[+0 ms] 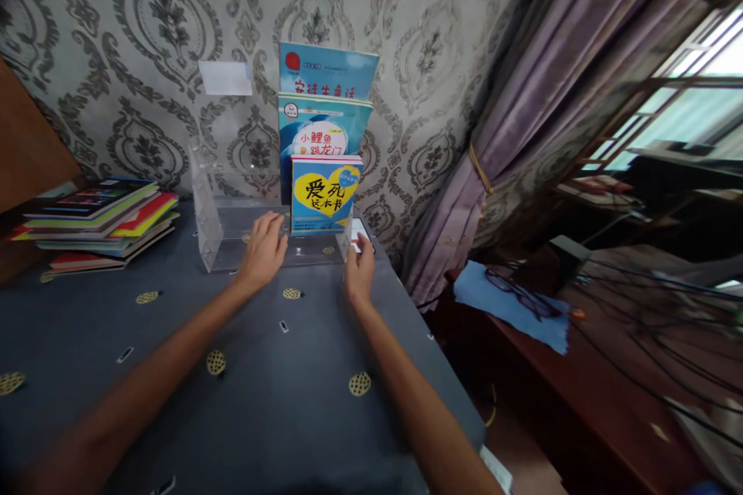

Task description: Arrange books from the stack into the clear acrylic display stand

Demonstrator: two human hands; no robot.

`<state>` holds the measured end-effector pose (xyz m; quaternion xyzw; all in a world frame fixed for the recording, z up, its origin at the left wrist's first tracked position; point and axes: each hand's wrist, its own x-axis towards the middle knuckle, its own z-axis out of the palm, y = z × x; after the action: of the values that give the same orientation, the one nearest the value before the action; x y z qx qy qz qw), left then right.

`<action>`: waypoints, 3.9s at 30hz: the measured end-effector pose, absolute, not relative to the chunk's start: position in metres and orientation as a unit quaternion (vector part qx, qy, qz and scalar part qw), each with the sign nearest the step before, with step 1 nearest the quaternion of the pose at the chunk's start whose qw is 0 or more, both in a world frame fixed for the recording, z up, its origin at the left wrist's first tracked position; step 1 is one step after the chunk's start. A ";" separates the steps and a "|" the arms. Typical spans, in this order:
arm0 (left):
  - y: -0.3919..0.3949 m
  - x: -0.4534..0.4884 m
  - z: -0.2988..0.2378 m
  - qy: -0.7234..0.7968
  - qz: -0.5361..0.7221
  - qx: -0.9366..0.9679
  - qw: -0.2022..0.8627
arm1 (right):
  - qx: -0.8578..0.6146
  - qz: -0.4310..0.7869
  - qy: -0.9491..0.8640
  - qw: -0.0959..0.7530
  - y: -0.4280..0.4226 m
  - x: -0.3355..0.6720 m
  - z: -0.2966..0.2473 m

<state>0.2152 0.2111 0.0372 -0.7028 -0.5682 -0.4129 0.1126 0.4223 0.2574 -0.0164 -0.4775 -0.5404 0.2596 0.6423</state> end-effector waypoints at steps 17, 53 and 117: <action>0.230 0.242 0.057 -0.664 -0.334 -0.651 0.158 | -0.408 0.278 -0.595 0.634 0.302 0.417 -0.028; 0.228 0.238 0.069 -0.688 -0.279 -0.661 0.110 | -0.415 0.314 -0.588 0.619 0.299 0.412 0.000; 0.261 0.234 0.079 -0.594 -0.441 -0.672 -0.015 | -0.283 0.359 -0.605 0.652 0.335 0.411 0.106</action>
<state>0.2337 0.2614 0.0794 -0.6722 -0.5942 -0.4414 -0.0149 0.4112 0.3355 0.1061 -0.2830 -0.6046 0.3595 0.6520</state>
